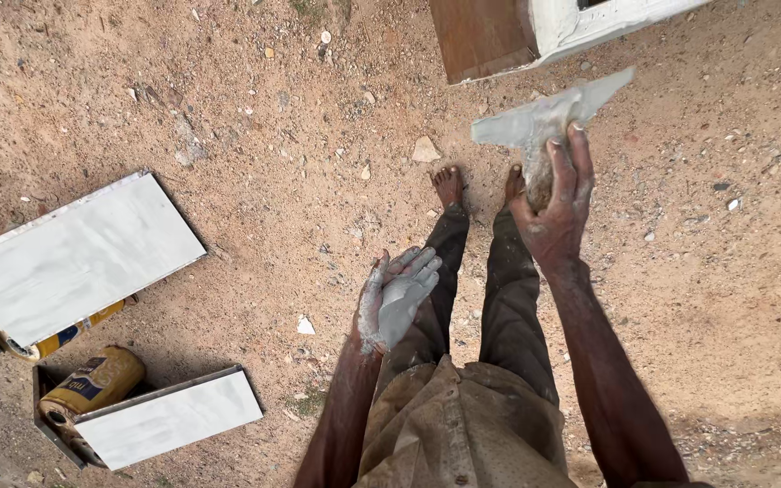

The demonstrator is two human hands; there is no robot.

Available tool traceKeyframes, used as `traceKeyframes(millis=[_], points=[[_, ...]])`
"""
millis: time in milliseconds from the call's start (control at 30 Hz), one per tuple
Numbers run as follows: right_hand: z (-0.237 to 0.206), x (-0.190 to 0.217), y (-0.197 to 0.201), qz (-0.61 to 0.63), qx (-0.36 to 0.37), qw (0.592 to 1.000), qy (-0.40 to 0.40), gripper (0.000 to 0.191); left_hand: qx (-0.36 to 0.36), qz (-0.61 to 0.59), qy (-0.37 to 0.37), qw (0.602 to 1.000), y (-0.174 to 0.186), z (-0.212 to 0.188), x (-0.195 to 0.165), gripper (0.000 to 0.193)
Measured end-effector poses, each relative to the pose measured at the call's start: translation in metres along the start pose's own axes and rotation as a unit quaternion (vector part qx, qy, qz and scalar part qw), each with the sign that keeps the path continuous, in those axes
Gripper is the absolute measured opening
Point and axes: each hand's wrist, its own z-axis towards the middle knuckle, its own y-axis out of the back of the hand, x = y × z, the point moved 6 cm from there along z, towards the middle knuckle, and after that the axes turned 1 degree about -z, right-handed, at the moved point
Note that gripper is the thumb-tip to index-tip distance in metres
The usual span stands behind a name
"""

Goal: The person applies a white plaster-like substance to the edges and corners of a wooden cabinet using a trowel. They scoop the material from their left hand and smooth it along the cabinet's frame.

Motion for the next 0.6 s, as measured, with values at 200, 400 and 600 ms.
traceKeyframes(millis=[200, 400, 600], points=[[0.009, -0.031, 0.038, -0.007, -0.063, 0.998, 0.012, 0.082, -0.015, 0.000, 0.005, 1.000, -0.011, 0.008, 0.004, 0.070], [0.034, -0.051, 0.015, -0.013, -0.069, 0.997, 0.041, 0.083, -0.011, -0.009, 0.018, 1.000, -0.008, 0.007, 0.015, 0.073], [0.015, -0.049, 0.017, -0.023, -0.003, 1.000, -0.005, 0.086, 0.015, -0.014, 0.019, 1.000, -0.011, 0.010, 0.021, 0.074]])
